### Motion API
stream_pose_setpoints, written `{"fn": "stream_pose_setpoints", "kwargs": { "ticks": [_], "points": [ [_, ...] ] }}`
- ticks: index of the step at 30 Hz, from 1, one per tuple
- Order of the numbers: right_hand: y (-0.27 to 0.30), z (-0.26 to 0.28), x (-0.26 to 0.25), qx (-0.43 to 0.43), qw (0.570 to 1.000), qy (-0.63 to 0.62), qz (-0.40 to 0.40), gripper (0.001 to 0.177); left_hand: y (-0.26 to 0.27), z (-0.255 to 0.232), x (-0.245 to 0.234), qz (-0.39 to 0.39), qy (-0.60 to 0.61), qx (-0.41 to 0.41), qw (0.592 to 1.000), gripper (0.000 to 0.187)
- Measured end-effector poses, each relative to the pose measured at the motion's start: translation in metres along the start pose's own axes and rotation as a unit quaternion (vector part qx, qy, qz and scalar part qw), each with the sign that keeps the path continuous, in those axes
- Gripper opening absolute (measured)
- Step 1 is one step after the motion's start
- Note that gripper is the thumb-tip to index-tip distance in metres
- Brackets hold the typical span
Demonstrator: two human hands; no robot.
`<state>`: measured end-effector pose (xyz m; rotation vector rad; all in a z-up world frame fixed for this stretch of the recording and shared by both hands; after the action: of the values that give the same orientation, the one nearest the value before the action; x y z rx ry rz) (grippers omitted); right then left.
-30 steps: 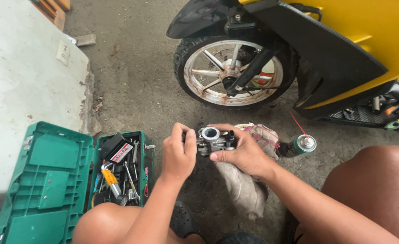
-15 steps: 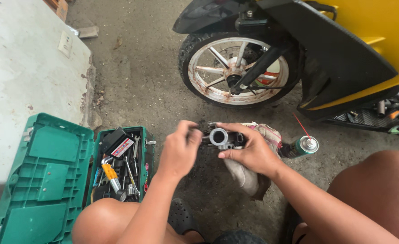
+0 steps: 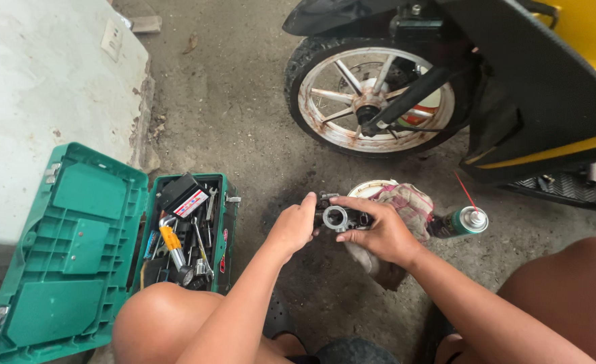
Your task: The person cleans a motorcycle carburetor by spraying it with cleaner and wiping the internal and external surfaces with a cloth.
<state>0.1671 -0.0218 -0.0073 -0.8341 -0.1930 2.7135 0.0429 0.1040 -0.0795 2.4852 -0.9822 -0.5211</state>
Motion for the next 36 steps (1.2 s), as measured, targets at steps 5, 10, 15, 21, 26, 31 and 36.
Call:
{"fn": "stream_pose_setpoints", "kwargs": {
  "ticks": [5,10,15,21,26,31,36],
  "points": [
    [-0.004,-0.011,0.010,0.022,0.998,-0.061,0.016,0.070,0.011,-0.008,-0.006,-0.004,0.012,-0.014,1.000,0.077],
    [-0.009,-0.026,0.026,0.056,0.975,-0.209,0.041,0.074,0.018,-0.007,-0.015,-0.014,-0.009,-0.059,0.998,0.079],
    [-0.012,-0.031,0.036,0.076,0.968,-0.233,0.045,0.079,0.013,-0.022,-0.025,-0.058,-0.162,0.059,0.983,0.088],
    [-0.019,-0.024,0.038,0.042,0.974,-0.222,0.026,0.099,0.052,-0.060,-0.035,-0.187,-0.272,0.132,0.935,0.071],
    [-0.018,-0.048,0.055,0.077,0.980,-0.181,0.029,0.078,0.061,-0.069,-0.042,-0.189,-0.290,0.095,0.933,0.073],
    [-0.014,-0.048,0.070,0.102,0.970,-0.213,0.056,0.074,0.047,-0.045,-0.051,-0.133,-0.282,-0.003,0.950,0.084],
    [-0.015,-0.038,0.066,0.083,0.988,-0.127,0.036,0.077,0.029,-0.017,-0.055,-0.079,-0.215,-0.054,0.972,0.095]
  ]
}}
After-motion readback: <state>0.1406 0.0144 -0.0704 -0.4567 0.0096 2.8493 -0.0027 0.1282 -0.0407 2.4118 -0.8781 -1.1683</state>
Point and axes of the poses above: each hand's wrist, its own y-axis away from the middle knuckle, its own x-axis out of the palm, z = x × y, the point moved 8 cm from there along -y, towards the middle knuckle, and after that the axes turned 10 degrees about y, right-handed, at the moved point
